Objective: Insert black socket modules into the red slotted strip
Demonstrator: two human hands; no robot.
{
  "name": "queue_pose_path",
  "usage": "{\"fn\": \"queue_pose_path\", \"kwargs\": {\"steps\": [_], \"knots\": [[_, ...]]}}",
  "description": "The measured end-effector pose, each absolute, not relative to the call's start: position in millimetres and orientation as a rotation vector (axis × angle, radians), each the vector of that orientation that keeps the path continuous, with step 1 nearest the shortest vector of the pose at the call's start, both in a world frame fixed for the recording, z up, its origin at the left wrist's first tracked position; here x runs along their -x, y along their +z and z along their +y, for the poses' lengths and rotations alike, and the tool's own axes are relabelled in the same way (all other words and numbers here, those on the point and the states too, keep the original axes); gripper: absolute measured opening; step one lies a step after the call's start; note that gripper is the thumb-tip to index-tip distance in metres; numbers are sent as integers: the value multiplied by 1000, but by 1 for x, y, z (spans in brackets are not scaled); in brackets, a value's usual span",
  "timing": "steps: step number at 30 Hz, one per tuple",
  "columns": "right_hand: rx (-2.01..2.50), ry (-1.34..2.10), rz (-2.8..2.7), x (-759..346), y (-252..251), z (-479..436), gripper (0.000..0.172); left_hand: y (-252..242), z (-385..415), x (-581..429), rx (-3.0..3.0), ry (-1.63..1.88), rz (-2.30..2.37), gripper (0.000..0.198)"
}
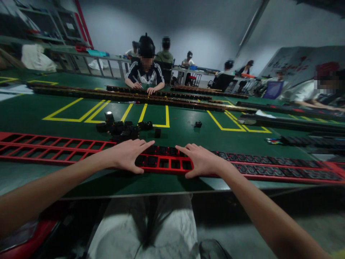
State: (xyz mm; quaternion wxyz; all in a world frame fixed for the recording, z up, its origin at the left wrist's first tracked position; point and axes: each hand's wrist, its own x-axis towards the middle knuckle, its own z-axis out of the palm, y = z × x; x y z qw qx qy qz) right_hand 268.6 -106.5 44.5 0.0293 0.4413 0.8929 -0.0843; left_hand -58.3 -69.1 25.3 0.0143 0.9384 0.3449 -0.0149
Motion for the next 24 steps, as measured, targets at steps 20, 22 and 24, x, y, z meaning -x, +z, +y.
{"fn": "queue_pose_path", "kwargs": {"steps": [20,22,24], "knots": [[-1193,-141,2918,-185,38,-84,114,26,-59,148,-2801,-58,1218,110],[-1191,-129,2938,-178,34,-81,115,25,-58,156,-2803,-71,1218,108],[-1196,-112,2953,-173,28,-79,117,25,-57,161,-2801,-100,1231,107]]}}
